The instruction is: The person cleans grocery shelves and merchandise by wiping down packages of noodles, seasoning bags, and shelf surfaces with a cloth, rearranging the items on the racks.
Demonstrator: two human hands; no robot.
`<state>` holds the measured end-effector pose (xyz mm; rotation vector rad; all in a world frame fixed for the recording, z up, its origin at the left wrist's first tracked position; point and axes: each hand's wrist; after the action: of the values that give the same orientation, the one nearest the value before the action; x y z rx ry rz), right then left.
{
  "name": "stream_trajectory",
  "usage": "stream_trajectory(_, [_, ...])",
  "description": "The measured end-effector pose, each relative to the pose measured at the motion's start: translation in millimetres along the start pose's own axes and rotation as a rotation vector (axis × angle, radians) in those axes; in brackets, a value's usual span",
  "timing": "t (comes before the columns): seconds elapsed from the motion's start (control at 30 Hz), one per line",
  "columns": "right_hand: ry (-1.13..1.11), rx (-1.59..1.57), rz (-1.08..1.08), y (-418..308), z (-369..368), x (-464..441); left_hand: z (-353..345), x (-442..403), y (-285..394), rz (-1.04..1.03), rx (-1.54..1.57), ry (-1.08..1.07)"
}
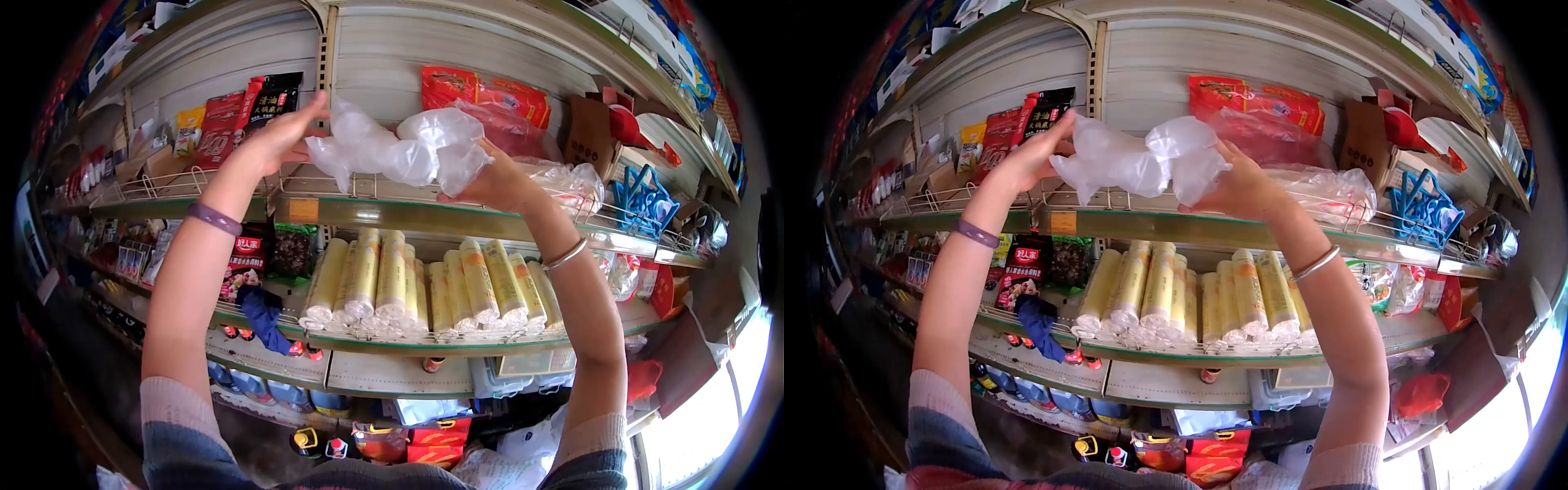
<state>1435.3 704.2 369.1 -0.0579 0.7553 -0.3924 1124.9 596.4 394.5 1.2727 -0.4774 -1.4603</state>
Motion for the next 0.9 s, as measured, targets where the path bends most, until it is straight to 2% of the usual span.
stream_trajectory(0.07, [0.026,0.159,0.148,-4.5,-5.5,-8.6,-6.9,-3.8,6.3,0.017,-0.098,-0.099])
stream_trajectory(0.17, [-0.042,0.29,0.206,10.4,-15.5,-26.7,-10.4,-19.9,10.2,0.055,-0.226,-0.304])
stream_trajectory(0.27, [0.073,0.305,0.309,10.1,-23.9,-31.7,-19.4,-19.5,20.0,0.058,-0.157,-0.457])
stream_trajectory(0.37, [0.065,0.506,0.342,-2.6,-15.0,-38.8,-30.6,-14.9,26.7,0.007,-0.02,-0.381])
stream_trajectory(0.47, [0.283,0.488,0.562,7.5,-22.6,-46.4,-33.6,-34.9,9.8,-0.102,0.226,-0.348])
stream_trajectory(0.57, [0.178,0.405,0.426,12.5,-17.1,-53.8,-39.2,-33.3,24.7,-0.036,0.29,-0.416])
stream_trajectory(0.67, [0.112,-0.162,0.096,-18.1,-3.2,-38.8,-51.1,-27.3,37.9,-0.188,0.208,-0.425])
stream_trajectory(0.7, [0.113,-0.162,0.023,-23.0,2.3,-34.6,-55.2,-35.0,33.5,-0.217,0.229,-0.412])
stream_trajectory(0.77, [0.146,-0.2,0.011,-1.4,5.5,-35.0,-64.1,-56.0,21.3,-0.278,0.27,-0.388])
stream_trajectory(0.83, [0.174,-0.301,0.006,-2.2,10.7,-26.4,-76.2,-38.1,39.3,-0.229,0.202,-0.358])
stream_trajectory(0.9, [0.213,-0.24,-0.036,1.7,12.8,-14.5,-88.0,-35.9,43.4,-0.213,0.137,-0.34])
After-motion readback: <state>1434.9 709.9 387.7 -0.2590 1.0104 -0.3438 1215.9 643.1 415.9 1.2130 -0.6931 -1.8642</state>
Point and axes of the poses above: each hand's wrist, its own x-axis away from the middle knuckle, its own z-axis out of the back of the hand, y = z × x, and after that the axes turned 8 degrees about -z, right-handed
